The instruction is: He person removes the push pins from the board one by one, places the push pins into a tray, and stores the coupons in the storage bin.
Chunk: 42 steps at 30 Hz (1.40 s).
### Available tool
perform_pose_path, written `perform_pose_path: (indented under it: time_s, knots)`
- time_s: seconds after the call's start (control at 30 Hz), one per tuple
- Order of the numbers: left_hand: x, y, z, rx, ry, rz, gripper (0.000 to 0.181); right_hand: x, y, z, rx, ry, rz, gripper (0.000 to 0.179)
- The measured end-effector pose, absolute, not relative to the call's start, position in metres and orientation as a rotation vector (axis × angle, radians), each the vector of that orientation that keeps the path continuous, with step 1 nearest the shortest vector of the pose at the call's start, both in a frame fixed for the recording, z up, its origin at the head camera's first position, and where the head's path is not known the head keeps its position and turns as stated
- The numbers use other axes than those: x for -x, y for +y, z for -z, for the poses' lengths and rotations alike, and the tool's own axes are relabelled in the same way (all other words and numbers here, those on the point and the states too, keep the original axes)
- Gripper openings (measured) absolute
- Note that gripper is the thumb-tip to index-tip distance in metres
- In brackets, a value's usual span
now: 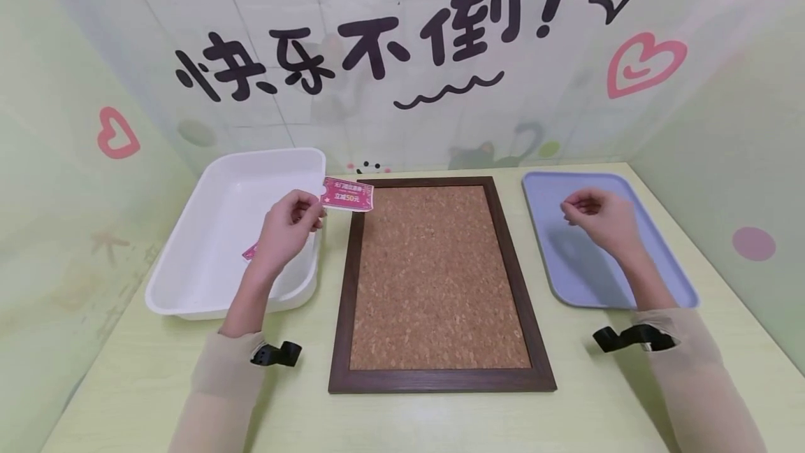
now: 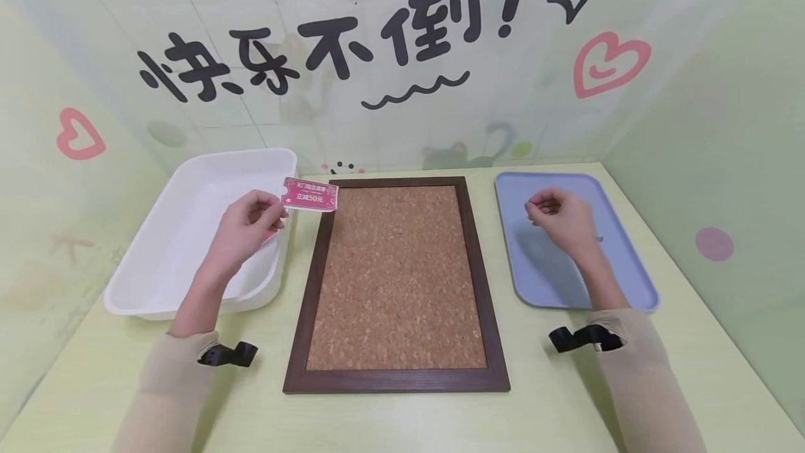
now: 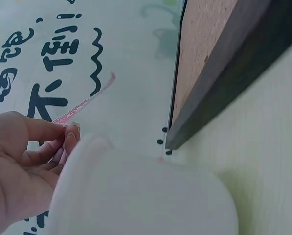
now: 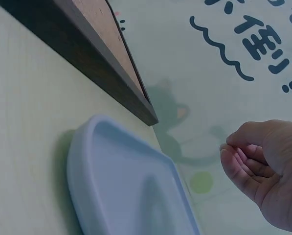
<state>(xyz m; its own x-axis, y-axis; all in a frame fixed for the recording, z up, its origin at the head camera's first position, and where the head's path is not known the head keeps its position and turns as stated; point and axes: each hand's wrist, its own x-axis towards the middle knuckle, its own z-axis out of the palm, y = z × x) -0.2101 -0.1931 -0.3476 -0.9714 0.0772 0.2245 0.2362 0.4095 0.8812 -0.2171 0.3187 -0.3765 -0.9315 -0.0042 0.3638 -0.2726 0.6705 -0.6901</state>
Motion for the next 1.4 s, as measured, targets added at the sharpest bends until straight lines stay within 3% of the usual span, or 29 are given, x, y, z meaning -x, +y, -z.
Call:
perform_pose_path:
  time_s: [0.7,1.4]
  knots:
    - [0.200,-0.249,0.352,0.061,-2.589,1.486,0.034,0.205,0.383,0.391,0.044,-2.665,-1.027,0.027]
    - [0.193,-0.282,0.373,-0.207,-2.679,1.478,0.039,0.202,0.391,0.406,0.096,-2.824,-0.924,0.027]
